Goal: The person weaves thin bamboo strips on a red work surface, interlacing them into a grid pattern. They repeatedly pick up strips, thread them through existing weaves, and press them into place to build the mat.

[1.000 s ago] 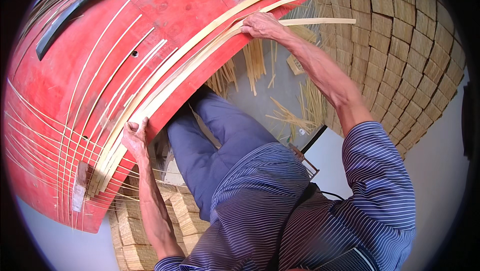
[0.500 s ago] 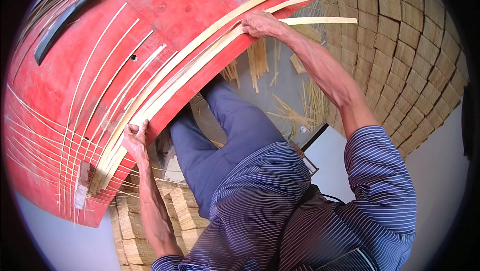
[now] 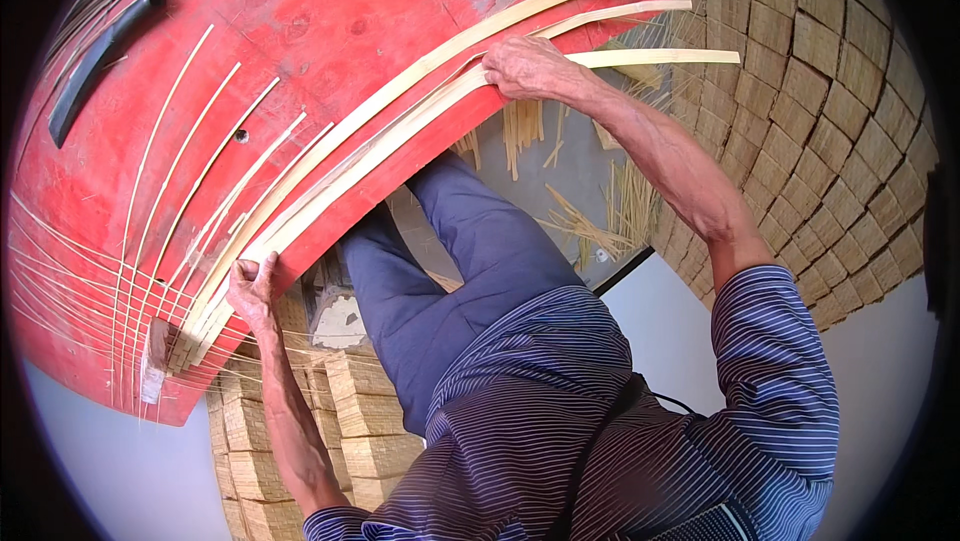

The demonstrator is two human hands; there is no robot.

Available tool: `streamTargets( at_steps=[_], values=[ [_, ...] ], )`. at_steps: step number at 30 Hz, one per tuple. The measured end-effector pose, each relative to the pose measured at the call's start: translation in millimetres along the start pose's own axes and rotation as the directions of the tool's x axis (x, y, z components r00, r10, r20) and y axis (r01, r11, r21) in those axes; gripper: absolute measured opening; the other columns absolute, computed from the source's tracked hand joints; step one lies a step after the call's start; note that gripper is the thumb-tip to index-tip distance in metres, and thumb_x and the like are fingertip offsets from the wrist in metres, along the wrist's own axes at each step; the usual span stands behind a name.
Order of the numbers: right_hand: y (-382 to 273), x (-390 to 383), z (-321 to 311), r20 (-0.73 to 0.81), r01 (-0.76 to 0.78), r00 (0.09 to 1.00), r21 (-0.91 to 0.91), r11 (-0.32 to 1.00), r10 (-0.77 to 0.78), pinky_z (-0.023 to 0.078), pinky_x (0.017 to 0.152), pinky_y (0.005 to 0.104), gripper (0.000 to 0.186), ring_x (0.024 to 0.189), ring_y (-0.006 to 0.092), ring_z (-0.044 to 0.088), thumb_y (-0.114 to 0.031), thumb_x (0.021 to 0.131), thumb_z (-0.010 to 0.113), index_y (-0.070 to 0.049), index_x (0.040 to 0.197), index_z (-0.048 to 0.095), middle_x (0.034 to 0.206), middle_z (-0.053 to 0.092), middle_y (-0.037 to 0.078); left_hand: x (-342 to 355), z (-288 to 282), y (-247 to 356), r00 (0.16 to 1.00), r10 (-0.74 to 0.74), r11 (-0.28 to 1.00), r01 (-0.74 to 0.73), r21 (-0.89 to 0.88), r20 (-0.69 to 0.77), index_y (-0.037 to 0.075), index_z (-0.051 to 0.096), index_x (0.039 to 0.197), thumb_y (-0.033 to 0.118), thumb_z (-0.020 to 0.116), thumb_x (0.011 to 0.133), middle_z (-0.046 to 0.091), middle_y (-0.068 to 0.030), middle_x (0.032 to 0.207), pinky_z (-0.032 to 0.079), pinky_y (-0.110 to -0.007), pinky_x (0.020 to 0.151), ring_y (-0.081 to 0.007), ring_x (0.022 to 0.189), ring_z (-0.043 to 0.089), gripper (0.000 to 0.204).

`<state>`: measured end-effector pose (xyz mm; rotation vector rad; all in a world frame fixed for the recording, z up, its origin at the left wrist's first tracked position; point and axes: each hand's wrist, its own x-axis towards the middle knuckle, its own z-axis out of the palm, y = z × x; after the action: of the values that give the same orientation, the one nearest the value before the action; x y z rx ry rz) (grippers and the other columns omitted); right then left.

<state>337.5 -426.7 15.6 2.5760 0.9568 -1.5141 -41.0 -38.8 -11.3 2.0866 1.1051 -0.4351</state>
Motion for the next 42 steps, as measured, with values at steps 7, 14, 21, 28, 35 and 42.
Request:
streamTargets(
  at_steps=[7, 14, 21, 28, 35, 42],
  values=[
    [2.8, -4.1, 12.0, -0.149, 0.056, 0.987, -0.052, 0.997, -0.063, 0.054, 0.062, 0.0486, 0.017, 0.072, 0.0384, 0.068, -0.016, 0.078, 0.058, -0.003, 0.078, 0.069, 0.074, 0.068, 0.02, -0.7, -2.1, 9.7, 0.998, -0.053, 0.999, 0.054, -0.005, 0.02, 0.005, 0.05, 0.068, 0.022, 0.087, 0.076, 0.047, 0.0023, 0.063, 0.037, -0.027, 0.054, -0.0093, 0.06, 0.039, 0.042],
    [-8.6, -8.9, 15.0, -0.197, -0.003, 0.98, -0.094, 0.996, -0.016, 0.052, 0.064, 0.0495, 0.017, 0.071, 0.0399, 0.066, -0.016, 0.08, 0.057, -0.002, 0.074, 0.066, 0.07, 0.065, 0.021, -0.6, -3.4, 8.1, 0.999, -0.025, 1.0, 0.025, 0.004, 0.03, 0.005, 0.049, 0.067, 0.024, 0.085, 0.079, 0.046, 0.0014, 0.062, 0.037, -0.028, 0.053, -0.0099, 0.058, 0.039, 0.042],
    [-18.0, -13.9, 17.2, -0.242, -0.05, 0.97, -0.12, 0.991, 0.019, 0.051, 0.058, 0.0512, 0.017, 0.066, 0.0397, 0.065, -0.016, 0.082, 0.057, -0.002, 0.074, 0.063, 0.067, 0.063, 0.021, 0.2, -1.1, 1.6, 0.999, -0.034, 0.999, 0.035, -0.028, 0.014, 0.004, 0.049, 0.067, 0.021, 0.087, 0.076, 0.047, 0.0013, 0.062, 0.037, -0.027, 0.054, -0.0096, 0.058, 0.038, 0.043],
    [-22.5, -15.7, 29.3, -0.343, -0.087, 0.938, -0.102, 0.991, 0.047, 0.052, 0.059, 0.0522, 0.017, 0.066, 0.0395, 0.066, -0.015, 0.083, 0.056, -0.002, 0.073, 0.063, 0.067, 0.063, 0.021, -1.2, 0.5, -0.2, 1.0, -0.021, 0.996, 0.022, -0.084, 0.005, 0.005, 0.047, 0.066, 0.019, 0.086, 0.076, 0.044, 0.0019, 0.062, 0.036, -0.027, 0.053, -0.0096, 0.058, 0.037, 0.043],
    [-29.1, -15.6, 36.3, -0.368, -0.108, 0.927, -0.102, 0.989, 0.063, 0.055, 0.062, 0.0507, 0.019, 0.067, 0.0417, 0.068, -0.014, 0.078, 0.056, 0.0, 0.074, 0.067, 0.073, 0.066, 0.025, -3.7, -7.2, 8.8, 1.0, 0.019, 0.999, -0.019, -0.03, -0.001, 0.005, 0.047, 0.067, 0.023, 0.086, 0.076, 0.043, 0.0023, 0.061, 0.035, -0.028, 0.053, -0.0099, 0.058, 0.036, 0.044],
    [-36.6, -13.7, 41.5, -0.426, -0.21, 0.891, -0.073, 0.975, 0.16, 0.055, 0.061, 0.0516, 0.02, 0.067, 0.0418, 0.068, -0.017, 0.079, 0.058, -0.001, 0.072, 0.066, 0.071, 0.065, 0.025, -6.2, -7.5, 15.5, 1.0, 0.005, 0.999, -0.005, -0.051, -0.004, 0.005, 0.047, 0.069, 0.022, 0.086, 0.077, 0.043, 0.0025, 0.061, 0.036, -0.027, 0.052, -0.0093, 0.058, 0.036, 0.043]
  ],
)
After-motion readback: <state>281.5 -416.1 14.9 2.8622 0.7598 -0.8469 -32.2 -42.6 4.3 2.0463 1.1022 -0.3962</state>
